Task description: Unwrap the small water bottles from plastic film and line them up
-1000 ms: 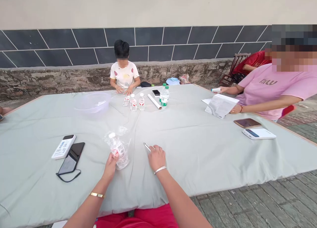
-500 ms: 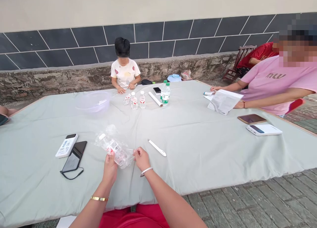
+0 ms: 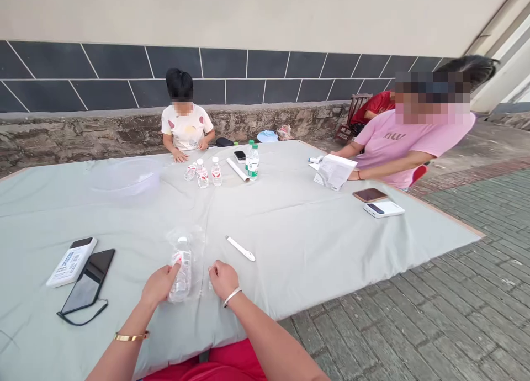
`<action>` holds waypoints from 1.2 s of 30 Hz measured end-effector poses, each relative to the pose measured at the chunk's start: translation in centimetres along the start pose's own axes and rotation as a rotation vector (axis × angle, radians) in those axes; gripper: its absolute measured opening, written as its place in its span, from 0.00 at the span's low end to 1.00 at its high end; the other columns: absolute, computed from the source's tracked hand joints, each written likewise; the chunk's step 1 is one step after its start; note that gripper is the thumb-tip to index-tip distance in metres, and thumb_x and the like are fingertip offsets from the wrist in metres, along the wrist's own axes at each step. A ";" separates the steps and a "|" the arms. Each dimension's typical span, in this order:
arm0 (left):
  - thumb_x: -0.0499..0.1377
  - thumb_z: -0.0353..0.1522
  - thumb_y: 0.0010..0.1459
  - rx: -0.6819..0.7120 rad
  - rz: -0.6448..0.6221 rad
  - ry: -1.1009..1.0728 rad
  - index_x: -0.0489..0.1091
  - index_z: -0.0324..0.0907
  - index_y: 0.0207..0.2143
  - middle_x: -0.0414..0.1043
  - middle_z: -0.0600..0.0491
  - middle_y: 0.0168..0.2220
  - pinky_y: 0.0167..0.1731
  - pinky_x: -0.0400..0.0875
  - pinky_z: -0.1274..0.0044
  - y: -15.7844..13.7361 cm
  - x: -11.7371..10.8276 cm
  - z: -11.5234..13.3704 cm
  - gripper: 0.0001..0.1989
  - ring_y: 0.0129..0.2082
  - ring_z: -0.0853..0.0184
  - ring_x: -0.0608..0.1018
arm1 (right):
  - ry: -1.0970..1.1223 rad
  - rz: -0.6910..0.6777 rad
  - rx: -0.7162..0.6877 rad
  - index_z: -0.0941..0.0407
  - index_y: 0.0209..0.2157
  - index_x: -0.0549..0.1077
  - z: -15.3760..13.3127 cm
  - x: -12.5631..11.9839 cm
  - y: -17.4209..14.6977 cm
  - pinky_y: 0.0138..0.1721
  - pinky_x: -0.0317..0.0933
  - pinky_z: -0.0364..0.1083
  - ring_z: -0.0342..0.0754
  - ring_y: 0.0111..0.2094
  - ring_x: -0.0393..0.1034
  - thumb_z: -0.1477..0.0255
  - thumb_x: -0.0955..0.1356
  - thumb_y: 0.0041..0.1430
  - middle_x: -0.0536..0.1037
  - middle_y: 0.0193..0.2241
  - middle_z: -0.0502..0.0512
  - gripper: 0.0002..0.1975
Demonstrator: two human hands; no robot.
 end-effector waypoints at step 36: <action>0.56 0.35 0.46 -0.069 0.346 -0.848 0.66 0.43 0.33 0.66 0.59 0.23 0.23 0.70 0.74 -1.7 -0.8 -6.4 0.10 0.18 0.70 0.70 | -0.055 -0.391 -0.159 0.54 0.58 0.61 -11.0 5.2 1.3 0.38 0.60 0.48 0.57 0.42 0.71 0.55 0.70 0.47 0.76 0.42 0.60 0.38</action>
Point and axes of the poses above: each hand's wrist, its own y-axis towards the middle knuckle, its own x-axis out of the palm, z = x × y, the point moved 4 cm from there along y, towards the middle knuckle
